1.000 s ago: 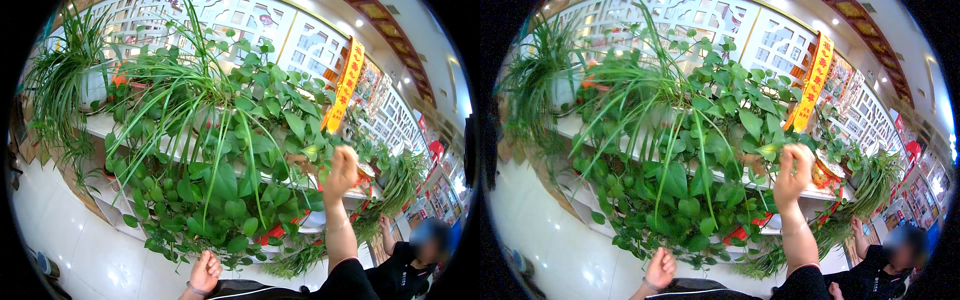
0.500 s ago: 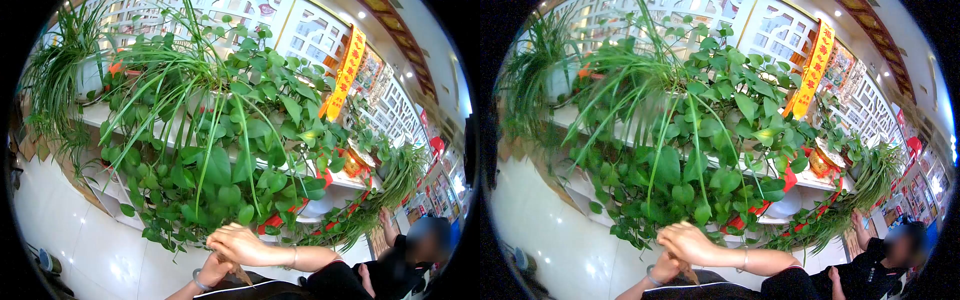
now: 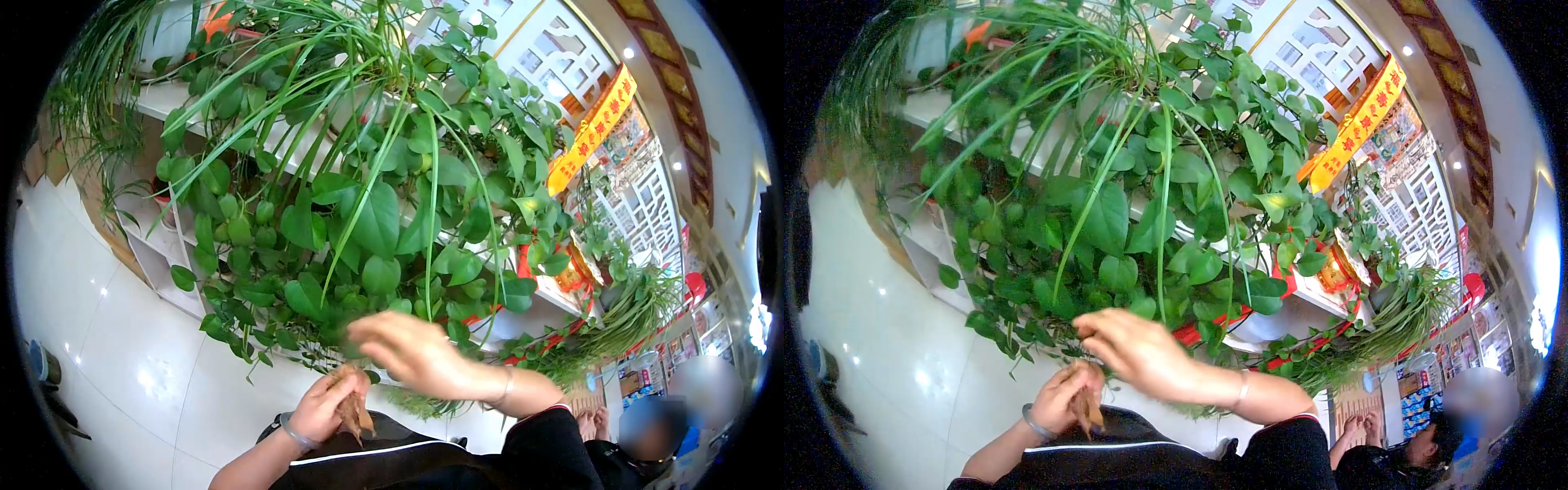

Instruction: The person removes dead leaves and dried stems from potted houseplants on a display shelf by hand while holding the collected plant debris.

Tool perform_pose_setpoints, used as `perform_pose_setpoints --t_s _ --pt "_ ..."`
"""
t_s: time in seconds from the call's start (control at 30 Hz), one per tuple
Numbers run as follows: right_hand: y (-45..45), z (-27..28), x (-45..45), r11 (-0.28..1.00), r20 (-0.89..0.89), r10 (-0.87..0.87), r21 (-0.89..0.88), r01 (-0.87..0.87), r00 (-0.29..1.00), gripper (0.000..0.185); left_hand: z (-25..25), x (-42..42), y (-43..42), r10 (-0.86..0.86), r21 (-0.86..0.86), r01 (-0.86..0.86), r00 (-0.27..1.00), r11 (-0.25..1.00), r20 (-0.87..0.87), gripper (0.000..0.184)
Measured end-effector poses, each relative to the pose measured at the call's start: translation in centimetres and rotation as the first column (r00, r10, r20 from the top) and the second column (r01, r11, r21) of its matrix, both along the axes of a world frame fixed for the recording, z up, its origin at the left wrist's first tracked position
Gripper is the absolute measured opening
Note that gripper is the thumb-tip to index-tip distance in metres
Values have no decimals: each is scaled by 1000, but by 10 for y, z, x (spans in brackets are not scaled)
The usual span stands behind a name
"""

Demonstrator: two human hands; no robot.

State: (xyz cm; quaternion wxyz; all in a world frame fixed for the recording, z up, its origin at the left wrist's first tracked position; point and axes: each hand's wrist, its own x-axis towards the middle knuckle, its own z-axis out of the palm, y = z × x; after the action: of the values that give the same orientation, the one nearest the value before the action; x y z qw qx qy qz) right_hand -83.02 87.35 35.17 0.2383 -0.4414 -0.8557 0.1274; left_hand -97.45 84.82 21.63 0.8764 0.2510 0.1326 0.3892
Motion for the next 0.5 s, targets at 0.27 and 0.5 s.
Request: perform_pose_setpoints --t_s 0.27,0.5 --pt "104 116 111 823 74 -421 450 346 904 15 -26 2 13 84 -143 -47 961 989 264 21" --pt "167 131 179 496 353 -801 843 206 483 11 -21 -1 12 153 -286 -112 980 952 127 17"
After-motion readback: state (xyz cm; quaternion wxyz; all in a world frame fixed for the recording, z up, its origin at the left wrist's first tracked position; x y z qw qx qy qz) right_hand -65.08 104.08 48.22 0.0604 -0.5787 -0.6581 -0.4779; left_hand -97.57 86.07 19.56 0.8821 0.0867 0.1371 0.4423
